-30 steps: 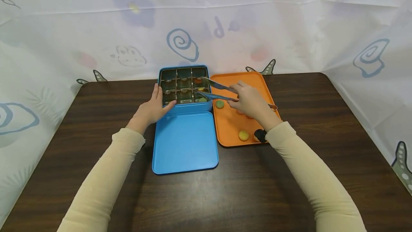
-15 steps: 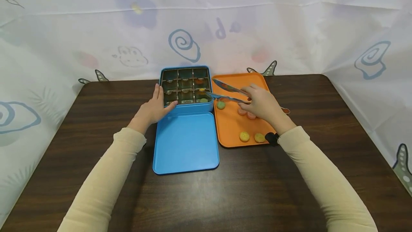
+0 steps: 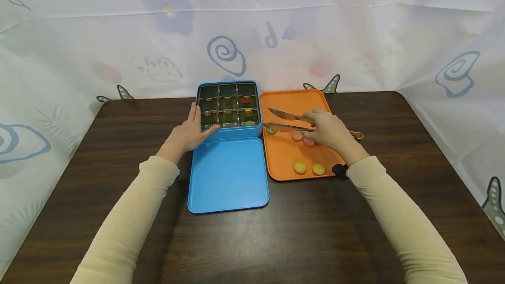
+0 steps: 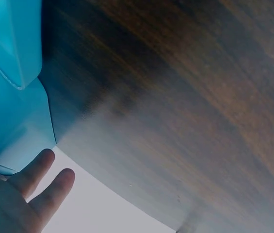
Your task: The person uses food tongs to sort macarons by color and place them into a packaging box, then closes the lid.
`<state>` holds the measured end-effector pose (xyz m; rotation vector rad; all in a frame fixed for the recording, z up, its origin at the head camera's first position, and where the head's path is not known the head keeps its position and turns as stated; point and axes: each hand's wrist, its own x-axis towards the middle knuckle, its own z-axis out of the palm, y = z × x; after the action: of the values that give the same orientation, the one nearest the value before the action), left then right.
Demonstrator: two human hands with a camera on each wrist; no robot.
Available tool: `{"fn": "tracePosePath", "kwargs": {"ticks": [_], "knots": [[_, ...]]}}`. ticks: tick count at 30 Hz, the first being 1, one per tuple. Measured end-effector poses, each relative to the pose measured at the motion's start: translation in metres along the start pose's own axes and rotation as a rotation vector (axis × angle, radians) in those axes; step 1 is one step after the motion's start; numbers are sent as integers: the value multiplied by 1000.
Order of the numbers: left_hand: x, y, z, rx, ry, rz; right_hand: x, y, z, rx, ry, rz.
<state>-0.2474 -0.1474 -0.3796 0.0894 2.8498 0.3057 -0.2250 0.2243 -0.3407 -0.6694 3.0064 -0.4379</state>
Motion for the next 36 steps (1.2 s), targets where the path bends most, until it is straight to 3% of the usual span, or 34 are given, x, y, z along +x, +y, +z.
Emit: {"fn": "tracePosePath", "kwargs": {"ticks": [36], "knots": [[0,0,1,9,-18,-15,19,15,6,-7,-135,-48]]}}
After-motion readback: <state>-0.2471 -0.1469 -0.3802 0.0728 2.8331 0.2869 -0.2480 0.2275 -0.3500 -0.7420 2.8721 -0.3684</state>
